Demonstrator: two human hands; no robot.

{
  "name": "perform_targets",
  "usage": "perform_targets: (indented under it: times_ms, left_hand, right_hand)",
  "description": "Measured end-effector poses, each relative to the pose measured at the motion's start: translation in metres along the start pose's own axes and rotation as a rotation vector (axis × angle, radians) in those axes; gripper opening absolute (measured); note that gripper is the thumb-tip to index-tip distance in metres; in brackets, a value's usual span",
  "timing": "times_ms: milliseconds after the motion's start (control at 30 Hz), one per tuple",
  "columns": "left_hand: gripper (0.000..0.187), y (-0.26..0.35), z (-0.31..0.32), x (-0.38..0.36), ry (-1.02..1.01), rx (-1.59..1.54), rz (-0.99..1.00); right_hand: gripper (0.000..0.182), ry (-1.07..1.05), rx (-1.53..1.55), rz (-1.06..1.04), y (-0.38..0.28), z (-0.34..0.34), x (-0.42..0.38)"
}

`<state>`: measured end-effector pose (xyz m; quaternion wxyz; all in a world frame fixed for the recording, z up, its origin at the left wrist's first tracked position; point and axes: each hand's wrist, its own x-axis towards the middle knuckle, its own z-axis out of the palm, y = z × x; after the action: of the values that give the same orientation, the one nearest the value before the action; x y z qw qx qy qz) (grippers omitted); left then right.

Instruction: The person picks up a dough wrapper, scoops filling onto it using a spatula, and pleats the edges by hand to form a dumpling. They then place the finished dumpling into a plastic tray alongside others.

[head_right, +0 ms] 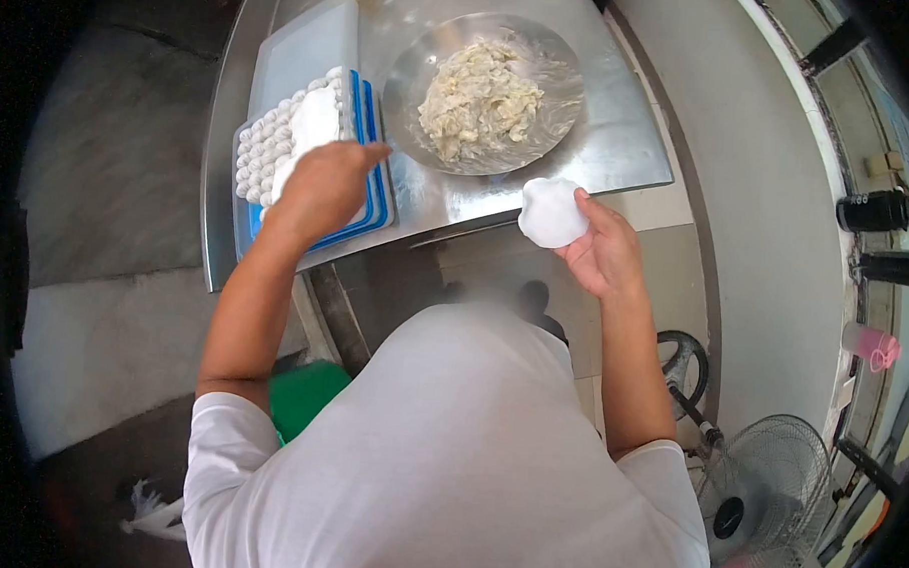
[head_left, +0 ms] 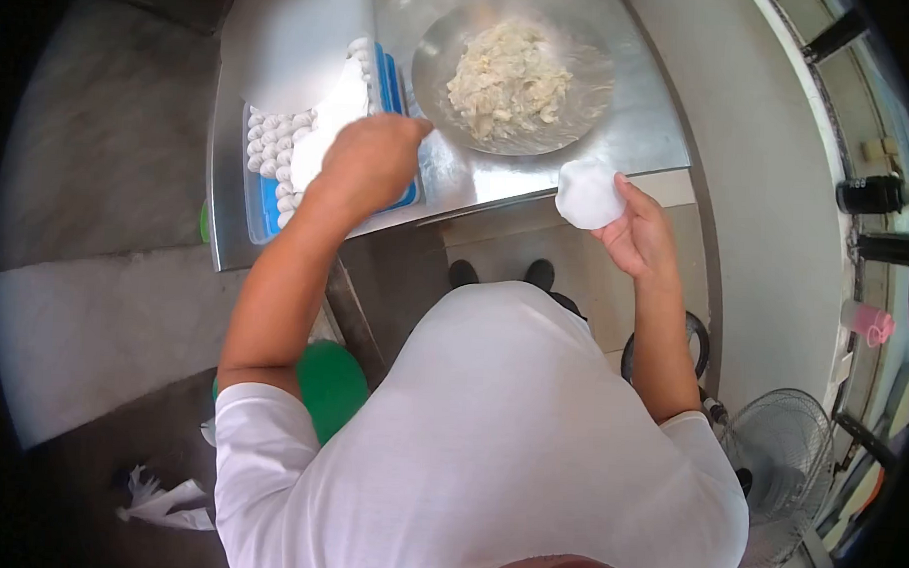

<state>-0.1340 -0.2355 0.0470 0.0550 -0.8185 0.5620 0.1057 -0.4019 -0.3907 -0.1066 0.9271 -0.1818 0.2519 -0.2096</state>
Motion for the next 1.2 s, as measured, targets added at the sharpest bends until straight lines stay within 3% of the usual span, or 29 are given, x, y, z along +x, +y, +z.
perform_targets:
  times_ms: [267, 367, 433, 467, 533, 633, 700, 767, 867, 967, 1100, 1133, 1200]
  left_hand:
    - [0.045, 0.001, 0.024, -0.003, 0.010, -0.086, -0.019]
    - [0.043, 0.008, 0.030, -0.001, -0.051, -0.259, 0.017]
    - [0.043, 0.018, 0.026, -0.005, -0.098, -0.561, 0.011]
    - [0.043, 0.025, 0.031, -0.010, -0.107, -0.565, 0.025]
    - [0.043, 0.040, 0.044, -0.023, 0.060, -0.429, 0.145]
    - [0.041, 0.033, 0.033, -0.022, 0.046, -0.394, 0.184]
    - [0.037, 0.018, 0.024, -0.012, 0.096, -0.495, 0.157]
    - [0.033, 0.017, 0.022, 0.003, 0.180, -0.228, 0.043]
    - [0.031, 0.008, 0.047, 0.019, 0.095, -0.209, 0.152]
    - [0.031, 0.017, 0.045, 0.009, 0.101, -0.296, 0.110]
    - [0.035, 0.036, 0.043, -0.008, 0.025, -0.694, 0.070]
    - [0.042, 0.035, 0.055, -0.011, 0.141, -0.533, 0.209]
    - [0.044, 0.044, 0.057, -0.016, 0.150, -0.461, 0.194]
  right_hand:
    - [0.045, -0.070, 0.031, 0.128, 0.016, 0.015, 0.022]
    - [0.046, -0.053, 0.103, 0.136, 0.020, 0.025, 0.031]
    - [0.046, -0.030, 0.164, 0.126, 0.019, 0.032, 0.034]
    - [0.045, -0.019, 0.187, 0.103, 0.017, 0.035, 0.036]
    - [0.044, 0.079, 0.178, 0.083, 0.009, 0.045, 0.033]
    - [0.044, 0.104, 0.152, 0.082, 0.013, 0.032, 0.041]
    - [0.044, 0.109, 0.110, 0.064, 0.011, 0.028, 0.041]
    - [0.044, 0.103, 0.063, 0.049, 0.009, 0.028, 0.042]
    - [0.045, 0.108, 0.028, 0.044, 0.009, 0.026, 0.047]
    - [0.048, 0.085, 0.023, 0.039, 0.011, 0.023, 0.047]
    - [0.050, 0.028, 0.038, 0.033, 0.005, 0.031, 0.045]
    - [0.050, 0.005, 0.047, 0.025, 0.005, 0.031, 0.044]
    - [0.050, 0.011, 0.057, 0.035, 0.002, 0.029, 0.043]
